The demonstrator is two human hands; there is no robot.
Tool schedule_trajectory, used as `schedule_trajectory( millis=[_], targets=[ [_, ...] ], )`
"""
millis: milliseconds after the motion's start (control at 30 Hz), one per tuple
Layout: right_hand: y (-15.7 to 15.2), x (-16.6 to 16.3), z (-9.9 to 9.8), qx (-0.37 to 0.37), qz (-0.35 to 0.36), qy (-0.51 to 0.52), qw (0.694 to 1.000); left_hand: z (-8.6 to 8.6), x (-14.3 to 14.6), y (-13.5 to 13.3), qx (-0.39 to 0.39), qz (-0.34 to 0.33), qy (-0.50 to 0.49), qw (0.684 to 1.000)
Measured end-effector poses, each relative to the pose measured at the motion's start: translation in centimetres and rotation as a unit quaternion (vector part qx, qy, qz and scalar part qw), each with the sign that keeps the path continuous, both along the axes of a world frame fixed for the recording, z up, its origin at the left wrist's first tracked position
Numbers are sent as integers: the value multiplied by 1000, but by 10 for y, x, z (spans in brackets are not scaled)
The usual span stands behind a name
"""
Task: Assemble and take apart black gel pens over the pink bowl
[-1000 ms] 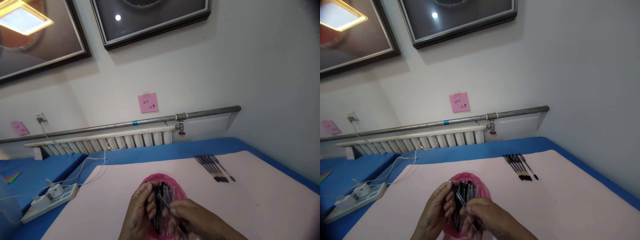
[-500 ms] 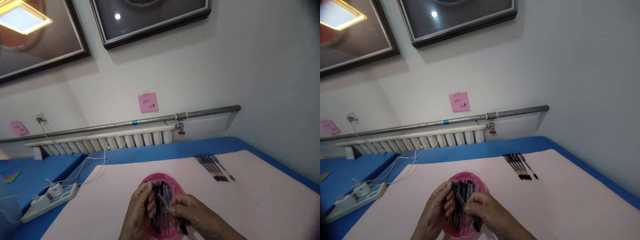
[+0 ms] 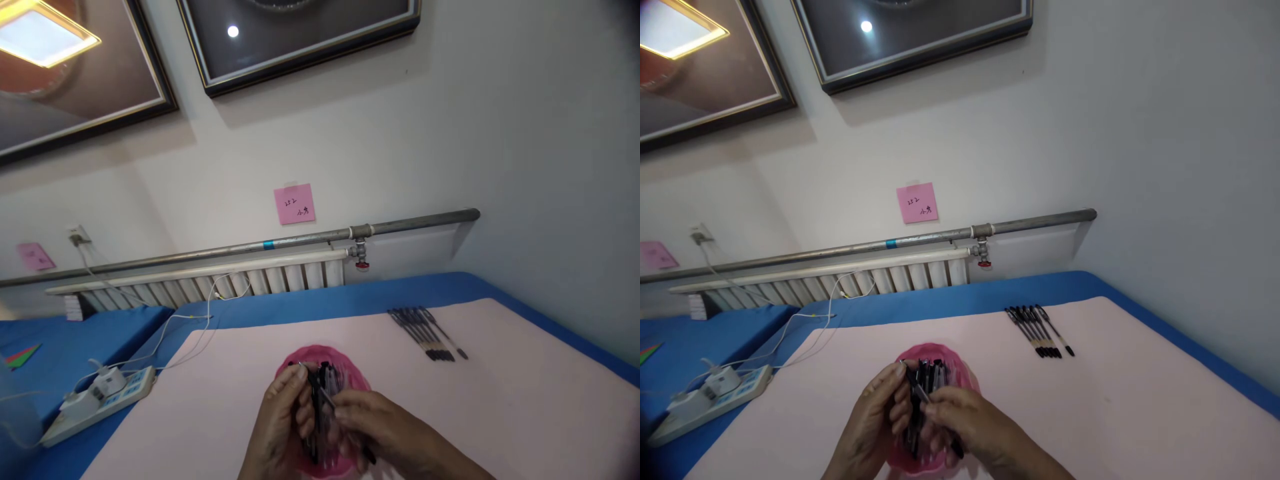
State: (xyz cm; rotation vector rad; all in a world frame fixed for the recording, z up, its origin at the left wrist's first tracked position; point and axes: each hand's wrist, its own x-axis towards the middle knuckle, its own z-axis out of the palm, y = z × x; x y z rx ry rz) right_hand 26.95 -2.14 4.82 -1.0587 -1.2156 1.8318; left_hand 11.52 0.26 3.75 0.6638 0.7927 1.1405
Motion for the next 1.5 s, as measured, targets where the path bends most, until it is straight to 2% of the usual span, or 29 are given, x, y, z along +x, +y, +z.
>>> schedule_trajectory(
  millis=[67, 300, 500, 633, 800, 967, 1033, 1167, 1233, 1300, 1367, 1433, 1500],
  targets=[
    [1, 0, 0, 14, 7, -12, 1000, 0, -1, 0, 2, -5, 4, 1000],
    [6, 4, -10, 100, -63, -145, 982, -9, 0, 2, 17, 3, 26, 1000],
    [5, 1, -15, 180, -105, -288, 935, -10, 5, 1, 22, 74, 37, 996],
    [6, 4, -18, 187, -85, -319, 925, -7, -6, 6, 29, 125, 33, 991],
    [11, 14, -16, 180, -66, -322, 927, -11, -24, 13, 22, 154, 148, 977],
    [14, 23, -13, 185, -40, -365, 911, -15, -34, 19, 40, 185, 210, 959],
    [15, 26, -10, 188, -46, -364, 911, -15, -37, 21, 41, 169, 246, 953],
    [13, 24, -5, 142, -47, -313, 938, -13, -31, 19, 41, 136, 294, 945],
    [10, 19, -4, 134, -41, -280, 950, -11, -22, 13, 35, 99, 258, 960],
    [6, 14, -5, 141, -29, -249, 958, -10, -10, 6, 14, 12, 197, 980],
    [2, 8, -5, 141, -13, -227, 963, -8, -1, 1, -13, -63, 145, 987],
    [0, 5, -4, 143, -2, -218, 965, -7, 4, -2, -25, -80, 118, 989],
    [0, 4, -1, 148, 10, -221, 964, -5, 5, -2, -24, -61, 109, 992]
  ],
)
